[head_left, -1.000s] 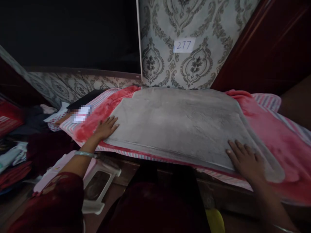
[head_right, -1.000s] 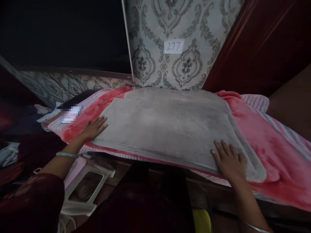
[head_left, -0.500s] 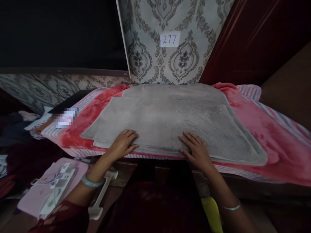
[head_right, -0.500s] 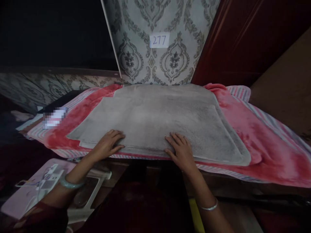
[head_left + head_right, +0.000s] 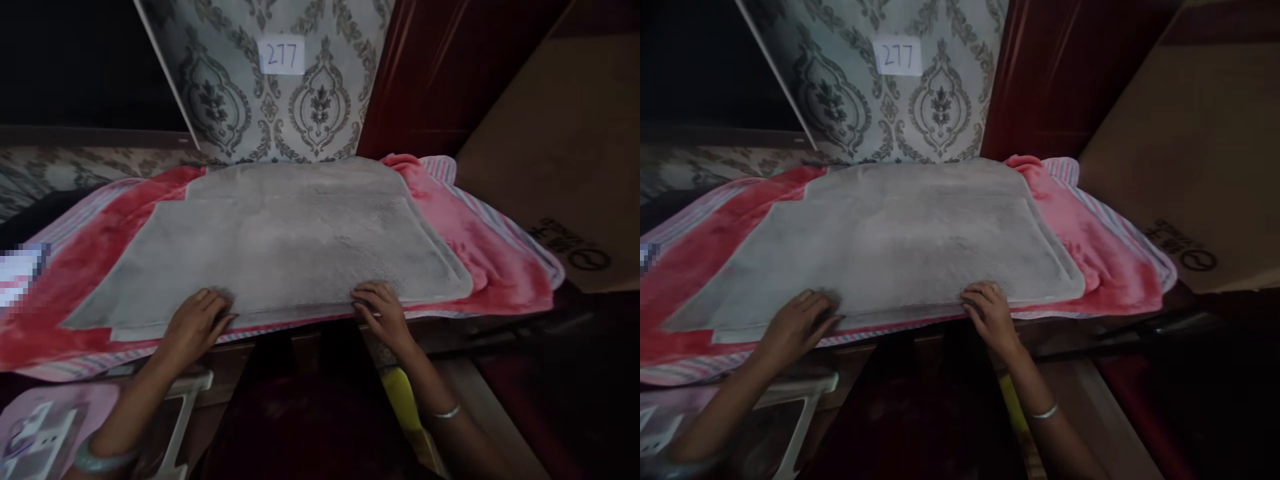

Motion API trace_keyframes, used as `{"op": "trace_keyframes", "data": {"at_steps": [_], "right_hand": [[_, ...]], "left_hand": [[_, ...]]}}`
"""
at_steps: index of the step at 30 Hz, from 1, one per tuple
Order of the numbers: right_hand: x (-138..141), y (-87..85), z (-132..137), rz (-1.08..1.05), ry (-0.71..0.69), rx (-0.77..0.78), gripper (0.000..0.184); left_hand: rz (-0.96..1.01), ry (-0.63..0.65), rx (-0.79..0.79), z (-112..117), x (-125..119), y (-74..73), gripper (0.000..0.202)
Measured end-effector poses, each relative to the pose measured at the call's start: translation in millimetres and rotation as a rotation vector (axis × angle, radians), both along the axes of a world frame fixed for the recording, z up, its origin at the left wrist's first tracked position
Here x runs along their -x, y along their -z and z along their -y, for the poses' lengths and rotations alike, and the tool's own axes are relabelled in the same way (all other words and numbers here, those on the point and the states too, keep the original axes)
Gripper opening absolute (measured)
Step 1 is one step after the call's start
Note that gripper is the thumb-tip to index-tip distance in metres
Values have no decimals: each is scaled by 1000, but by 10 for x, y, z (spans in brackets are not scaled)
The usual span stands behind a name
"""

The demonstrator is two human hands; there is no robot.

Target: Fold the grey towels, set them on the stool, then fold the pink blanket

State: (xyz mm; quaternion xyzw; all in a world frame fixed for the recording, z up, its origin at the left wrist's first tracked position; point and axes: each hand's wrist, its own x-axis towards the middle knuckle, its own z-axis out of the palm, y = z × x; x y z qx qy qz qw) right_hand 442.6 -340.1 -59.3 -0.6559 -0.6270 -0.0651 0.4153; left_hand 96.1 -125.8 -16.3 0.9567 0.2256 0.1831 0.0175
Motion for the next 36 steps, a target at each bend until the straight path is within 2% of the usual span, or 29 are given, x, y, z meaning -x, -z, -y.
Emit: {"op": "trace_keyframes", "data": {"at_steps": [3, 6, 8, 11, 14, 16, 18, 20, 22, 25, 27, 29, 32, 36], "right_hand": [[-49, -80, 12, -46, 66, -80, 19], [-112, -127, -70, -41, 205, -123, 20], [-138, -106, -136, -8, 261, -103, 21], [-144, 1, -149, 58, 260, -58, 24], [-142, 102, -47, 49, 213, -85, 24], [-160, 108, 15, 18, 183, -122, 20], [-204, 46, 6, 2, 183, -154, 18], [-266, -73, -100, 11, 217, -152, 21], [-325, -212, -278, 54, 250, -74, 28], [-357, -354, -547, 173, 231, 207, 52], [-336, -369, -649, 250, 190, 417, 59], [-300, -338, -672, 299, 157, 561, 58], [-260, -278, -613, 332, 162, 614, 57], [-224, -228, -483, 358, 184, 581, 54]], "left_hand": [[49, 22, 31, 32, -49, -82, 28], [159, -42, -20, 52, -222, -127, 25], [158, -61, -62, 65, -365, -103, 28], [96, -44, -85, 108, -489, -16, 27], [144, -20, -55, 147, -441, 27, 24], [205, 41, 20, 125, -361, -5, 22], [263, 83, 98, 38, -302, -71, 22], [300, 62, 114, -103, -305, -140, 22], [278, -6, 59, -255, -379, -173, 30], [121, -104, -44, -381, -559, -105, 57], [-18, -156, -71, -369, -661, 0, 63], [-125, -181, -75, -313, -713, 100, 62], [-193, -192, -68, -234, -721, 154, 62], [-221, -211, -55, -186, -720, 98, 61]]}}
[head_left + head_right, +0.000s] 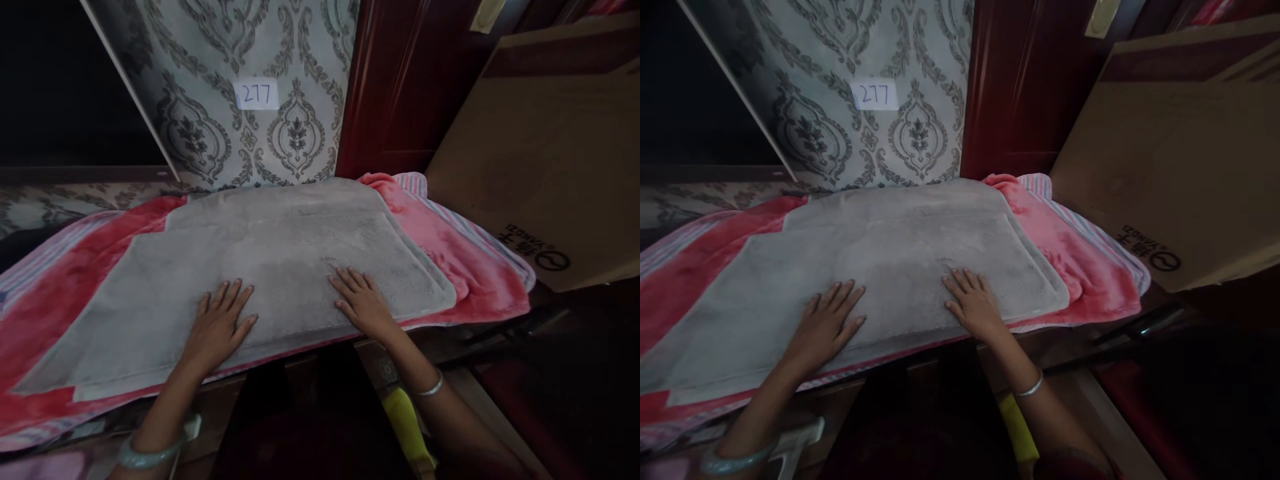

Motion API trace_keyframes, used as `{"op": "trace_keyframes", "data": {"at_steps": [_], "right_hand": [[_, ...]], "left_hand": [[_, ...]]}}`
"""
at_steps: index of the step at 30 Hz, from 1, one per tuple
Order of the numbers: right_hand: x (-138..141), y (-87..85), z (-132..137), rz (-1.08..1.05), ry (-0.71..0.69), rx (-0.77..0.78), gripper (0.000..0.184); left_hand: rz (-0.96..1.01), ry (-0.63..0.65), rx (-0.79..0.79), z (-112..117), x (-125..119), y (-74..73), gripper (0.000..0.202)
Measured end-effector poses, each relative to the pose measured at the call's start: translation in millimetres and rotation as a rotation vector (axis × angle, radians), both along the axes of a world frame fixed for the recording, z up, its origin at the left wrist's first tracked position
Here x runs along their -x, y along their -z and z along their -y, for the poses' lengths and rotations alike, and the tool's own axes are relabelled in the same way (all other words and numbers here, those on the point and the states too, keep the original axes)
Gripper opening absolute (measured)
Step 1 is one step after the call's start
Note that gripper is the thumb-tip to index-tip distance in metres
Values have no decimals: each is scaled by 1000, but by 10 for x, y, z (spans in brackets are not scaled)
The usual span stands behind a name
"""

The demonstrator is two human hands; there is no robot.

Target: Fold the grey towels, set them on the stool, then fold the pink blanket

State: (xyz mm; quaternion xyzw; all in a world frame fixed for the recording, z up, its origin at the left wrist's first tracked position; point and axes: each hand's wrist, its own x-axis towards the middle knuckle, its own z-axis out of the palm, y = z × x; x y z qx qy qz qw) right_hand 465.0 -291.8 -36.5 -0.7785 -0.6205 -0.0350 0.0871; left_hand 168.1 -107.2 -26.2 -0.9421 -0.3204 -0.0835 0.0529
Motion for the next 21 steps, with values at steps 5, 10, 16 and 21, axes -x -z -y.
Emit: {"op": "trace_keyframes", "data": {"at_steps": [5, 10, 16, 21], "right_hand": [[110, 116, 240, 8, -10, -91, 52], [185, 262, 560, -40, -66, -219, 50], [107, 13, 444, -236, -147, -447, 34], [259, -281, -323, -155, -151, -266, 49]], "left_hand": [[7, -76, -30, 127, -12, -6, 58], [75, -77, -88, 331, 141, 101, 56], [236, 17, -59, 420, 246, 15, 48], [214, 49, 10, 394, -317, -238, 48]]}}
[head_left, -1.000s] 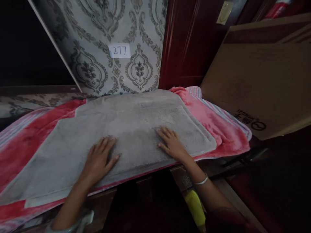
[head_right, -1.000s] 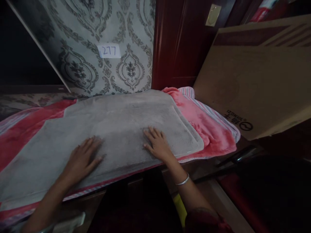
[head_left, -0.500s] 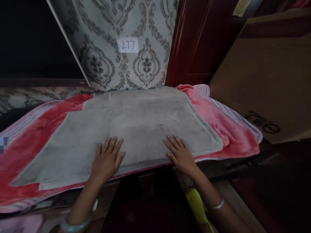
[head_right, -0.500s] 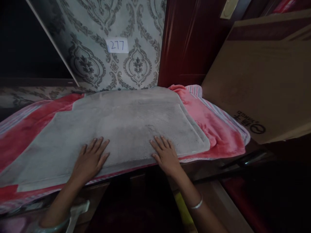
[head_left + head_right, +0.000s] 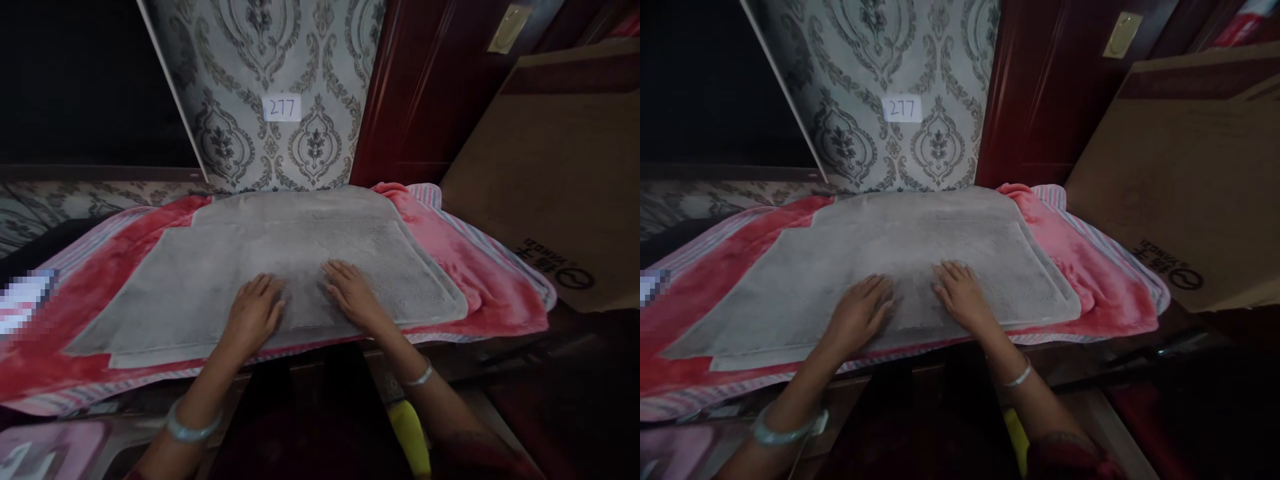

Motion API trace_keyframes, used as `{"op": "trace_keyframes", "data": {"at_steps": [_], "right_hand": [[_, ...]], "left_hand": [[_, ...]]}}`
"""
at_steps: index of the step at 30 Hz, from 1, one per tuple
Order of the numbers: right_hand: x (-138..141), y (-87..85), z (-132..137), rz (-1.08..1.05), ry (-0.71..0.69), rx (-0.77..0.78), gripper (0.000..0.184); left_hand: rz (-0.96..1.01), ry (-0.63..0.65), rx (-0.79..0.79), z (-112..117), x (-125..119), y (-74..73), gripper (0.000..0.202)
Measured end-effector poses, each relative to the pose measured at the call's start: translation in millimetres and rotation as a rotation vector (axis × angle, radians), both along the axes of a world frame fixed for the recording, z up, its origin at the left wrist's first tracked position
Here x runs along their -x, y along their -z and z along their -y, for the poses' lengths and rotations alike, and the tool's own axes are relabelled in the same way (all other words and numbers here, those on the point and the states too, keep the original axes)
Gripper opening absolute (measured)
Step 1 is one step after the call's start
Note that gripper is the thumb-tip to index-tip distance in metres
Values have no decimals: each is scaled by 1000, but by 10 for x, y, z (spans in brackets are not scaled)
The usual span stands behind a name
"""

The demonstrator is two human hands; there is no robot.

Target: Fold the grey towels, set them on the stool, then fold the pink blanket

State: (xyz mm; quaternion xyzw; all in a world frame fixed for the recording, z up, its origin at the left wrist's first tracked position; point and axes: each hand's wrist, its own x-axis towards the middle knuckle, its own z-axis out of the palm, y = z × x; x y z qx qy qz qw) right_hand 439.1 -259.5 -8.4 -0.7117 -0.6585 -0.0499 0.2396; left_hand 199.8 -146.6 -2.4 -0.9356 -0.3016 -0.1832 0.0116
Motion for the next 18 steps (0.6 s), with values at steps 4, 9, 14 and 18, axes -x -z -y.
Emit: {"op": "trace_keyframes", "data": {"at_steps": [4, 9, 14, 18], "right_hand": [[169, 59, -357, 100, 20, 282, 55], [182, 173, -264, 132, -7, 316, 53], [229, 201, -33, 138, -33, 305, 52], [282, 313, 236, 112, -63, 235, 54]], "left_hand": [[-135, -48, 41, 85, -321, 92, 57], [-144, -29, 25, 191, -205, 287, 56], [-108, -24, 4, 303, -20, 360, 57], [-44, 18, 9, 459, 191, 413, 58]]}}
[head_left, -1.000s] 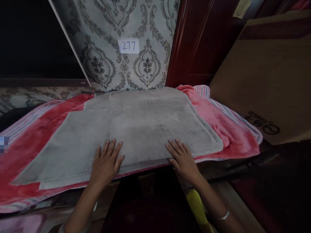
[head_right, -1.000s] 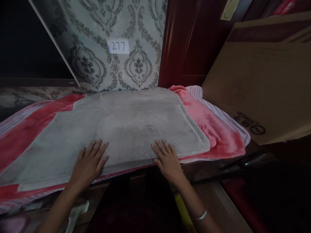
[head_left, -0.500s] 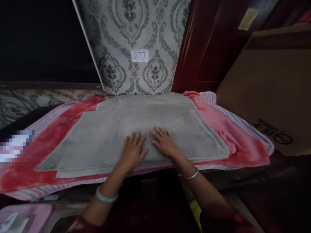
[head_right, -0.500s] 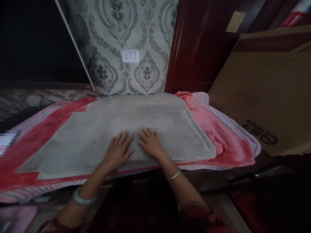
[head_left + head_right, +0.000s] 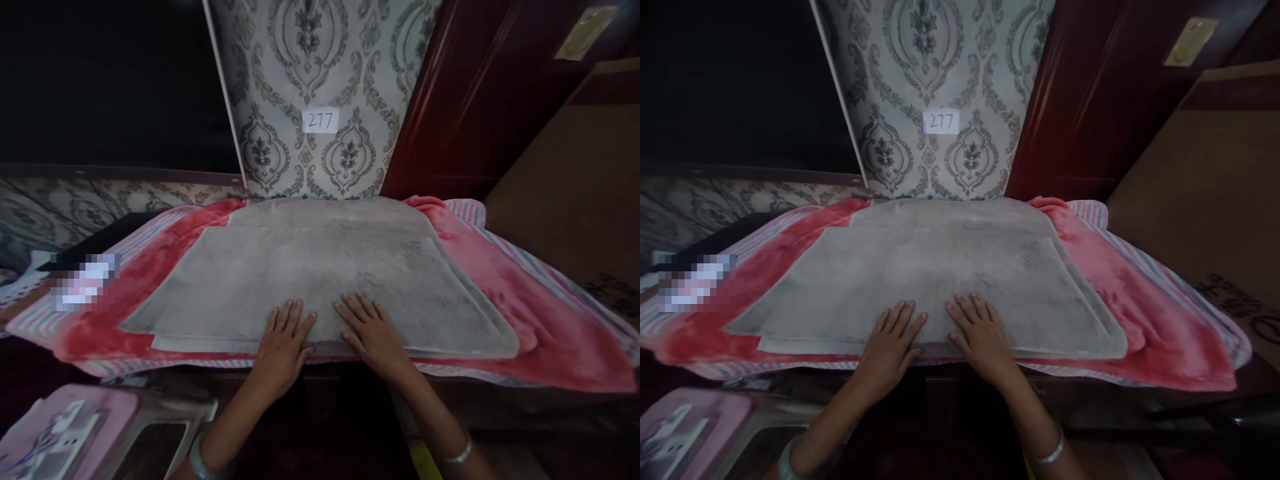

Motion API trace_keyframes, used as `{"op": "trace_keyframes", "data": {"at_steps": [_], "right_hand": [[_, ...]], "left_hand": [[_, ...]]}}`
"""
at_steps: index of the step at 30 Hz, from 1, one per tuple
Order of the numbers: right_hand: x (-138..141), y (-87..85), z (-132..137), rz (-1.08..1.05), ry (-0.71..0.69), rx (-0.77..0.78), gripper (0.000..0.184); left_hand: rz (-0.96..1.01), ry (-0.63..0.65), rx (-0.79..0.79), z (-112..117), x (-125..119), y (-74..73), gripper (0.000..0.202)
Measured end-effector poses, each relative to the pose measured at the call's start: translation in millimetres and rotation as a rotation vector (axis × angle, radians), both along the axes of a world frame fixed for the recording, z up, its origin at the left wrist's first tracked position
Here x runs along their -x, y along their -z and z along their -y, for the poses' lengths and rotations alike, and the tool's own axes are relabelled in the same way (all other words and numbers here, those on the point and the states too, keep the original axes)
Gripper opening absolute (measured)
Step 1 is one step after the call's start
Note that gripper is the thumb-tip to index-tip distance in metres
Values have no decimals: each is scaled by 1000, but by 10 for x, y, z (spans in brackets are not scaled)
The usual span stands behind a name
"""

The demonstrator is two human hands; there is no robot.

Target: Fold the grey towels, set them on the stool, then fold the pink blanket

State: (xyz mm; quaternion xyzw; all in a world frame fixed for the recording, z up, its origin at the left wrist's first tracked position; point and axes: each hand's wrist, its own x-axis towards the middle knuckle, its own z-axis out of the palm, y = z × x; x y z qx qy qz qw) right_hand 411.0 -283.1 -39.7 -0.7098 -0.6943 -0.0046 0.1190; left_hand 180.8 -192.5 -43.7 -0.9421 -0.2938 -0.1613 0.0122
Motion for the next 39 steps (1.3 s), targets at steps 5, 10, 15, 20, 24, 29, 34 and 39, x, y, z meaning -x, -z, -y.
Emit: {"op": "trace_keyframes", "data": {"at_steps": [5, 10, 15, 20, 24, 29, 34, 39], "right_hand": [[-32, -89, 51, -117, -68, -101, 41], [151, -405, -539, -113, -109, -170, 47], [444, -314, -900, -14, -146, 56, 61], [472, -103, -820, 14, -177, 103, 59], [454, -62, -723, 20, -193, 80, 57], [456, 35, -539, 45, -237, 25, 57], [410, 185, -376, 65, -288, -59, 58], [315, 249, -363, 54, -326, -75, 56]], "left_hand": [[164, 65, 158, -153, 258, -244, 39], [135, -266, 66, -807, 358, -593, 52], [-155, -547, 97, -1059, 501, -437, 66], [-192, -561, 98, -972, 587, -285, 65], [-164, -563, 91, -964, 577, -296, 64], [-150, -566, 74, -955, 590, -264, 66], [-138, -640, 110, -789, 701, -241, 68], [-121, -702, 104, -572, 916, -195, 67]]}}
